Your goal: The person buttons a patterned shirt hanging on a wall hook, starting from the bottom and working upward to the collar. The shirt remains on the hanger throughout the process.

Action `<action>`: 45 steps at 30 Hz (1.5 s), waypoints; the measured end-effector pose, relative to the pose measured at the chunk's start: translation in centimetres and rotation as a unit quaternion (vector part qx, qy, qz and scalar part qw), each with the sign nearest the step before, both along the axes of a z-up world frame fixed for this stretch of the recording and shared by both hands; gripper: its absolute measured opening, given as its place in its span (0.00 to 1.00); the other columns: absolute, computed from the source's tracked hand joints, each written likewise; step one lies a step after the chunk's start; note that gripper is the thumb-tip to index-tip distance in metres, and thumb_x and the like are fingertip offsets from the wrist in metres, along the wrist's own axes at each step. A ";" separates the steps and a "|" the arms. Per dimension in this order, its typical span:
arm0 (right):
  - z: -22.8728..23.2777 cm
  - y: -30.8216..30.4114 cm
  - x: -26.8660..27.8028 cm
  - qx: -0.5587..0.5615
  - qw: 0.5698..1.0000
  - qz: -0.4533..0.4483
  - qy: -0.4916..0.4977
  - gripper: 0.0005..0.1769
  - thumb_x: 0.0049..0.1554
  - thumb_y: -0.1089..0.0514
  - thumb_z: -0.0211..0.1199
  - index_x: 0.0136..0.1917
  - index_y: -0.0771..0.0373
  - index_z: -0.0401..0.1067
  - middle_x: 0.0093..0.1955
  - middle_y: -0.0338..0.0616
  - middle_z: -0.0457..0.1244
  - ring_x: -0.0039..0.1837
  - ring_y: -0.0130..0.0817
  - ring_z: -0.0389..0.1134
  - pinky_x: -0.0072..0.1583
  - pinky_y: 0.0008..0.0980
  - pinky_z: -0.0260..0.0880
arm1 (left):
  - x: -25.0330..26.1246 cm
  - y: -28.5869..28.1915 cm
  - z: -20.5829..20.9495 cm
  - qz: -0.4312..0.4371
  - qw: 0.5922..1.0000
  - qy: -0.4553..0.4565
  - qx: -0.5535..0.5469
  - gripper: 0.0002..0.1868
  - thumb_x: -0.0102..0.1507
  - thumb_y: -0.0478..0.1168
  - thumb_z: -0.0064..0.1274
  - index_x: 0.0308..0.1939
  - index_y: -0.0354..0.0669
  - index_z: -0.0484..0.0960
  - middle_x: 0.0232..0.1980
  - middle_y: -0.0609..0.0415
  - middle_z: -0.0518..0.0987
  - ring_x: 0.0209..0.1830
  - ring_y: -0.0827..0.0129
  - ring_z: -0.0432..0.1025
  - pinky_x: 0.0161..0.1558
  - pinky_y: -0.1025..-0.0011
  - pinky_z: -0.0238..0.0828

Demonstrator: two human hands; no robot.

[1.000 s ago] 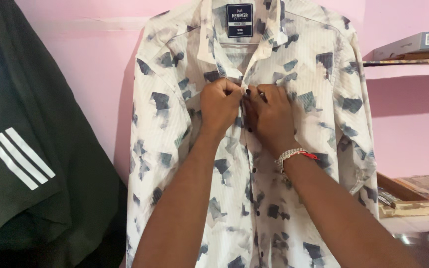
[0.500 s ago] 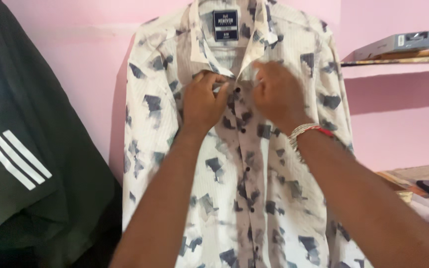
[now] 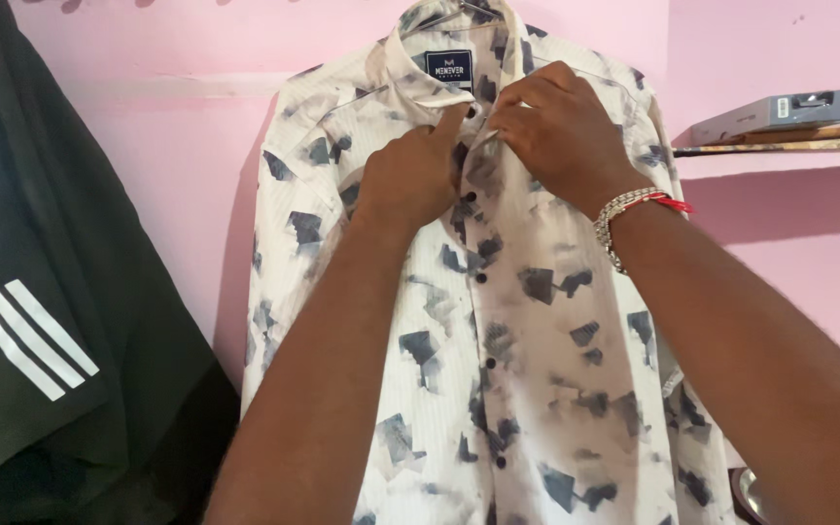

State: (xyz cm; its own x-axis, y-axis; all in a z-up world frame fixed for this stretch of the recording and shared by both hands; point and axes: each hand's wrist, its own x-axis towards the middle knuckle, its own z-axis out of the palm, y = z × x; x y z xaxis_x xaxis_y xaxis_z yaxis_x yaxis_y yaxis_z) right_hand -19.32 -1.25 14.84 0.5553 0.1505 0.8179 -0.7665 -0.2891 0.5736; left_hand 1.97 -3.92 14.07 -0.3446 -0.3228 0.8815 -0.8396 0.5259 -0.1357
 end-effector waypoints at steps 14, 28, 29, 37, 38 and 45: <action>3.6 0.4 1.2 0.076 0.983 -0.160 0.038 0.08 0.64 0.56 0.58 0.46 0.56 0.77 0.43 0.41 0.68 0.56 0.38 0.67 0.67 0.53 0.49 | -0.1 -0.2 2.4 0.005 0.999 -0.002 -0.037 0.20 0.61 0.41 0.52 0.59 0.56 0.77 0.44 0.47 0.83 0.43 0.49 0.78 0.43 0.50 0.74; 3.1 -3.0 0.4 0.120 0.989 0.087 -0.002 0.04 0.60 0.63 0.64 0.49 0.64 0.77 0.49 0.48 0.65 0.52 0.48 0.68 0.54 0.41 0.70 | 0.5 -4.2 5.0 -0.163 0.977 -0.005 -0.135 0.13 0.57 0.40 0.61 0.47 0.49 0.86 0.50 0.54 0.77 0.49 0.56 0.75 0.48 0.60 0.72; 3.1 -3.0 0.3 0.125 0.988 0.092 -0.002 0.04 0.60 0.63 0.64 0.49 0.64 0.77 0.50 0.48 0.66 0.51 0.48 0.69 0.54 0.41 0.70 | 0.6 -4.2 5.1 -0.173 0.977 0.001 -0.125 0.09 0.59 0.41 0.62 0.43 0.49 0.86 0.49 0.54 0.77 0.49 0.57 0.75 0.49 0.60 0.72; 2.7 -3.1 0.4 0.081 0.995 0.045 0.038 0.04 0.58 0.62 0.66 0.48 0.62 0.75 0.54 0.43 0.65 0.59 0.45 0.66 0.63 0.44 0.66 | -0.2 -4.4 4.9 -0.215 0.963 0.119 -0.108 0.09 0.58 0.45 0.64 0.37 0.47 0.84 0.40 0.56 0.84 0.40 0.60 0.79 0.39 0.62 0.73; 2.5 -3.0 0.4 0.056 0.996 0.039 0.057 0.04 0.58 0.63 0.66 0.47 0.62 0.75 0.56 0.42 0.65 0.62 0.44 0.66 0.67 0.45 0.64 | -0.4 -4.4 4.9 -0.211 0.961 0.124 -0.132 0.09 0.58 0.45 0.65 0.37 0.47 0.85 0.39 0.55 0.84 0.40 0.58 0.78 0.38 0.62 0.73; 1.2 -3.4 1.4 -0.009 0.998 0.057 0.010 0.04 0.57 0.61 0.71 0.46 0.56 0.78 0.55 0.35 0.64 0.62 0.38 0.63 0.63 0.41 0.59 | 0.2 -4.5 5.5 -0.293 0.941 0.163 0.045 0.08 0.58 0.41 0.63 0.40 0.46 0.82 0.32 0.58 0.86 0.29 0.74 0.79 0.34 0.71 0.74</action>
State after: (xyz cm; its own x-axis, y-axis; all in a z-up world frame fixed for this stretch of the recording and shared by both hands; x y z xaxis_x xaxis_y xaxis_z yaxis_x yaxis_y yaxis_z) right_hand -17.93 -4.64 16.08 0.5497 0.2289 0.8034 -0.7173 -0.3636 0.5944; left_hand 2.18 -8.45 19.59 -0.2027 -0.2410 0.9491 -0.3917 0.9083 0.1470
